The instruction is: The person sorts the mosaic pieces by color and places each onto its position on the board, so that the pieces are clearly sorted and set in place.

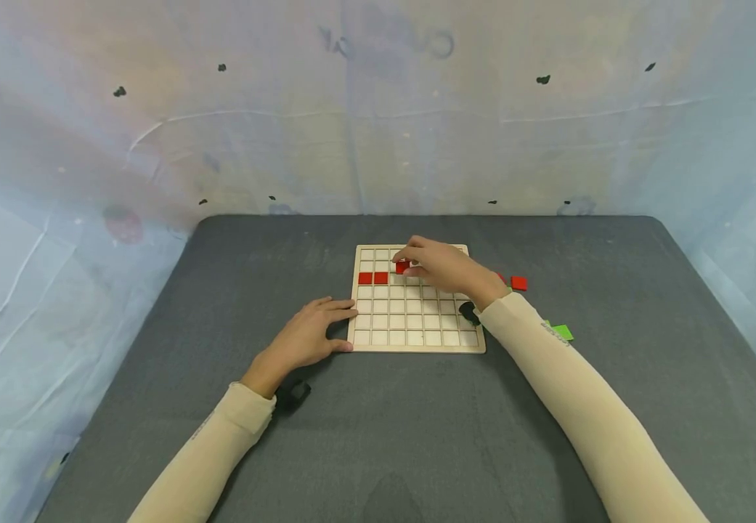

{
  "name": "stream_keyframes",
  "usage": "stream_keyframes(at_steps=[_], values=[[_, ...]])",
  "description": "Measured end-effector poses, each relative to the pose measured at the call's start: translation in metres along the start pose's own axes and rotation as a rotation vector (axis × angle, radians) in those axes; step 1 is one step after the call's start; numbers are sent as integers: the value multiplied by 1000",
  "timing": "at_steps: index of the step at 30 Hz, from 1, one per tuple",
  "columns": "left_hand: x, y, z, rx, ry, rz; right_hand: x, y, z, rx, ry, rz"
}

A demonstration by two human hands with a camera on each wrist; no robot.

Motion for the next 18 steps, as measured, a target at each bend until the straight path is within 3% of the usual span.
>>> stream_keyframes(at_steps=[6, 18], values=[[0, -2, 0, 9, -1, -12, 7, -8, 2, -7, -28, -7], [1, -1, -1, 11, 5, -6, 17, -4, -2, 30, -39, 13]])
Point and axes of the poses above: each hand's wrist, its own y-axis away from the middle knuckle, its own x-axis out of the palm, z = x × y, the point moved 1 cm from there along -y, towards the middle knuckle, and after that the axes turned 13 degrees about -z, right-handed, at the moved point
